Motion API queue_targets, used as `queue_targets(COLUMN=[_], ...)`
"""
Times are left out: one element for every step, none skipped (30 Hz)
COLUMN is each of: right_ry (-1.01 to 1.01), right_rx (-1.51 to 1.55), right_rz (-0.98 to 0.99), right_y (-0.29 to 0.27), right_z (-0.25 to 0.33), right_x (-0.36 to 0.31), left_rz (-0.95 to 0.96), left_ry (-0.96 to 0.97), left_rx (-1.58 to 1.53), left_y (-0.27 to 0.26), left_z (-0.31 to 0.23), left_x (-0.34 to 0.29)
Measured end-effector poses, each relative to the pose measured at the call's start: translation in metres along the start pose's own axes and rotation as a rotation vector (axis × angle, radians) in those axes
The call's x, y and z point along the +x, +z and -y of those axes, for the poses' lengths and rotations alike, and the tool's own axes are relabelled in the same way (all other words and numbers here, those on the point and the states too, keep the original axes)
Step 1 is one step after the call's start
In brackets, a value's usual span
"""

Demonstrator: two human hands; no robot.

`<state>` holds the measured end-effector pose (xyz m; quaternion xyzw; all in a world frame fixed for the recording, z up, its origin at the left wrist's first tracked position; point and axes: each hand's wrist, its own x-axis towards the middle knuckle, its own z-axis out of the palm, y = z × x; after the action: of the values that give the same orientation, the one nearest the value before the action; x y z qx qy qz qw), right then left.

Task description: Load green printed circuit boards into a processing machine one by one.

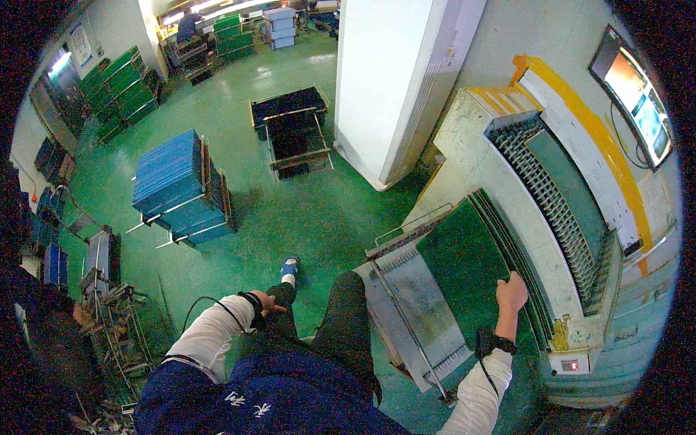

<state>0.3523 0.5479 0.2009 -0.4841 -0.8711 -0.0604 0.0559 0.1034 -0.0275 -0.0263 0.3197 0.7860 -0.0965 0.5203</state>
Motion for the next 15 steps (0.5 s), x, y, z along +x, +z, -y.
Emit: queue_targets(right_ry=[-0.002, -0.004, -0.002, -0.01, -0.017, -0.018, -0.024, -0.03, -0.03, -0.019, -0.008, -0.006, 0.023, 0.053, 0.055], right_rx=[-0.005, -0.01, -0.011, -0.006, -0.002, -0.001, 0.004, 0.01, 0.01, 0.012, 0.013, 0.012, 0.01, 0.007, 0.006], right_rz=[0.0, 0.001, 0.001, -0.011, -0.024, -0.025, -0.039, -0.053, -0.053, -0.042, -0.031, -0.031, 0.018, 0.067, 0.068], right_y=[-0.003, -0.004, -0.003, -0.001, 0.0, 0.001, 0.002, 0.002, 0.002, 0.0, -0.002, -0.006, -0.013, -0.017, -0.017], right_z=[0.002, 0.002, 0.001, 0.0, -0.001, -0.002, -0.002, -0.002, -0.002, 0.0, 0.002, 0.005, 0.009, 0.011, 0.01], right_x=[-0.002, -0.003, -0.003, -0.002, -0.001, -0.001, -0.001, 0.0, 0.0, -0.001, -0.002, -0.003, -0.005, -0.007, -0.007], left_rz=[0.017, 0.017, -0.007, -0.02, -0.035, -0.039, -0.041, -0.043, -0.012, 0.006, 0.022, 0.026, 0.028, 0.03, 0.04], left_ry=[-0.022, -0.021, 0.061, 0.1, 0.139, 0.174, 0.192, 0.21, 0.105, 0.054, 0.002, 0.031, 0.045, 0.06, 0.052], left_rx=[-0.03, -0.029, 0.032, 0.06, 0.089, 0.107, 0.115, 0.124, 0.079, 0.057, 0.036, 0.091, 0.119, 0.148, 0.131], left_y=[-0.003, -0.006, -0.008, -0.007, -0.005, 0.0, 0.001, 0.001, 0.0, 0.0, -0.001, -0.003, -0.005, -0.007, -0.01], left_z=[-0.002, -0.003, -0.004, -0.001, 0.001, 0.007, 0.007, 0.007, 0.002, -0.001, -0.003, -0.004, -0.006, -0.007, -0.01], left_x=[-0.006, -0.014, -0.021, -0.022, -0.023, -0.014, -0.01, -0.006, -0.002, -0.001, -0.001, -0.004, -0.008, -0.012, -0.015])
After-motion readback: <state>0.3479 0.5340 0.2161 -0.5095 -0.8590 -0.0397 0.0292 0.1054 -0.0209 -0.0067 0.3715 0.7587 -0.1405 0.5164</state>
